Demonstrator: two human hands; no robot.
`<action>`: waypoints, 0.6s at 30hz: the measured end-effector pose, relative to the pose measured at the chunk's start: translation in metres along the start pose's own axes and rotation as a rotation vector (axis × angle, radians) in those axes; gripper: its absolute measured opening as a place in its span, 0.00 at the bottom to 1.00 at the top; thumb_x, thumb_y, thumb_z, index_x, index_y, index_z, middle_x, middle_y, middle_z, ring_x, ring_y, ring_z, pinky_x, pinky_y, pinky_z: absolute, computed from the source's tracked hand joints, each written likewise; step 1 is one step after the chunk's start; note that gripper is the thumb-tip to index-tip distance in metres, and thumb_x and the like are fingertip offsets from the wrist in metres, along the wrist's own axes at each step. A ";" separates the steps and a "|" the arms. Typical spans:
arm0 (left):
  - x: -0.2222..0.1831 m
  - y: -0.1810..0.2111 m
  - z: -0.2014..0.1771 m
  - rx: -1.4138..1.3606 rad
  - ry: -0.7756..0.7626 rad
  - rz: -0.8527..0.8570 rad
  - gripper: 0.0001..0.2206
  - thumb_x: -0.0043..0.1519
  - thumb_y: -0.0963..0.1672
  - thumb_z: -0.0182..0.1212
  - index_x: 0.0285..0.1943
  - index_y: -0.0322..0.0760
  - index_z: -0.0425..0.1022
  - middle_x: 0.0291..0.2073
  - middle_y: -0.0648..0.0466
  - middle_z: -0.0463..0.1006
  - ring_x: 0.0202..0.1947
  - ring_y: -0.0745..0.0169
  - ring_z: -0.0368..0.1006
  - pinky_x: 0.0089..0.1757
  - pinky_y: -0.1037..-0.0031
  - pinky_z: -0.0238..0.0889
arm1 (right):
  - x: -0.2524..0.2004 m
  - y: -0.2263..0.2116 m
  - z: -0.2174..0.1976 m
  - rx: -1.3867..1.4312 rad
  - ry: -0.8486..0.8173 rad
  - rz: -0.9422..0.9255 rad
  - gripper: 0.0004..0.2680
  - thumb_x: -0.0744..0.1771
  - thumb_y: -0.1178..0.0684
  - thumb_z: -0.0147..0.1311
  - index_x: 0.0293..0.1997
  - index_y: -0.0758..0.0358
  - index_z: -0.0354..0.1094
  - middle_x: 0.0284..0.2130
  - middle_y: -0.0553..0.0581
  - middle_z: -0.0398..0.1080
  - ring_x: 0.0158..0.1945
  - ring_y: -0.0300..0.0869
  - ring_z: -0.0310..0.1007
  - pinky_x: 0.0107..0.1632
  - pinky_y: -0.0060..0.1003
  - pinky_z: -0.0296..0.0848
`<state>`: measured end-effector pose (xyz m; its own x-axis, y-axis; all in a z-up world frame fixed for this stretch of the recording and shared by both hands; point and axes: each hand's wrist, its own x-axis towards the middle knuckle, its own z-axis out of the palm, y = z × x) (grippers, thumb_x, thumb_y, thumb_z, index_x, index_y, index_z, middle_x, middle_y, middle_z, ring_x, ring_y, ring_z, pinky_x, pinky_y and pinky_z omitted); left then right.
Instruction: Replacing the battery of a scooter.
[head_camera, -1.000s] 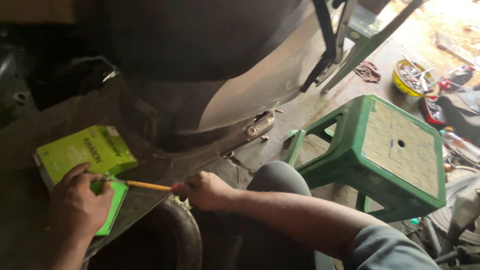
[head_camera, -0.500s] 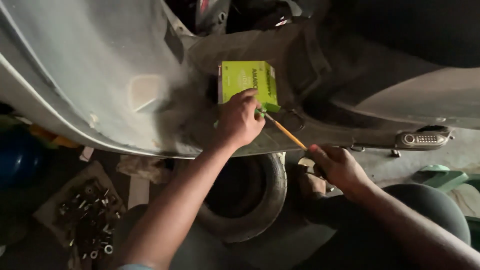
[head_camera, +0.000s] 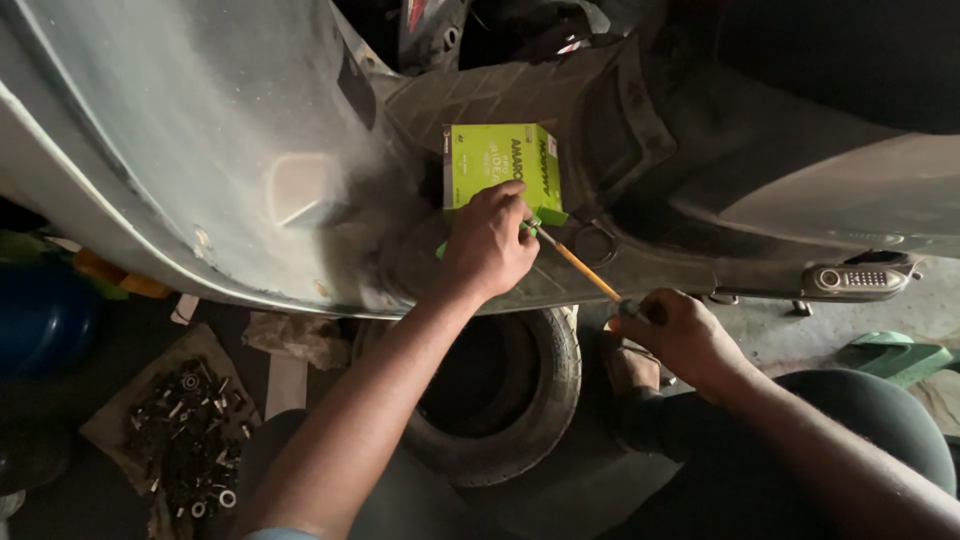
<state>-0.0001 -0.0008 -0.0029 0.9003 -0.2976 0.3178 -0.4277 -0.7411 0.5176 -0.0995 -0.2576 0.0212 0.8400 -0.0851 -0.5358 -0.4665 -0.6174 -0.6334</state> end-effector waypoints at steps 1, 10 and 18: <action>0.000 0.000 0.001 0.013 0.000 0.010 0.08 0.54 0.40 0.65 0.39 0.27 0.79 0.59 0.41 0.76 0.58 0.45 0.73 0.57 0.58 0.65 | -0.001 -0.003 -0.001 -0.185 0.030 -0.056 0.18 0.64 0.39 0.62 0.43 0.69 0.75 0.32 0.63 0.78 0.36 0.45 0.75 0.41 0.44 0.75; -0.001 0.001 -0.001 0.005 0.011 0.018 0.08 0.54 0.40 0.66 0.38 0.26 0.79 0.58 0.39 0.76 0.58 0.44 0.74 0.57 0.59 0.66 | 0.014 0.027 0.005 0.268 -0.038 0.061 0.21 0.68 0.34 0.51 0.50 0.65 0.79 0.34 0.69 0.71 0.34 0.48 0.65 0.38 0.46 0.66; -0.001 0.005 -0.003 0.019 0.033 0.039 0.07 0.54 0.39 0.65 0.37 0.27 0.79 0.56 0.40 0.78 0.56 0.44 0.75 0.56 0.59 0.68 | -0.014 -0.012 0.004 -0.364 0.195 -0.167 0.18 0.65 0.36 0.57 0.44 0.63 0.73 0.30 0.58 0.78 0.31 0.42 0.78 0.38 0.39 0.75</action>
<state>-0.0035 -0.0023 0.0015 0.8795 -0.3072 0.3634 -0.4608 -0.7408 0.4889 -0.1073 -0.2458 0.0339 0.9484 -0.0847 -0.3056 -0.2210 -0.8675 -0.4456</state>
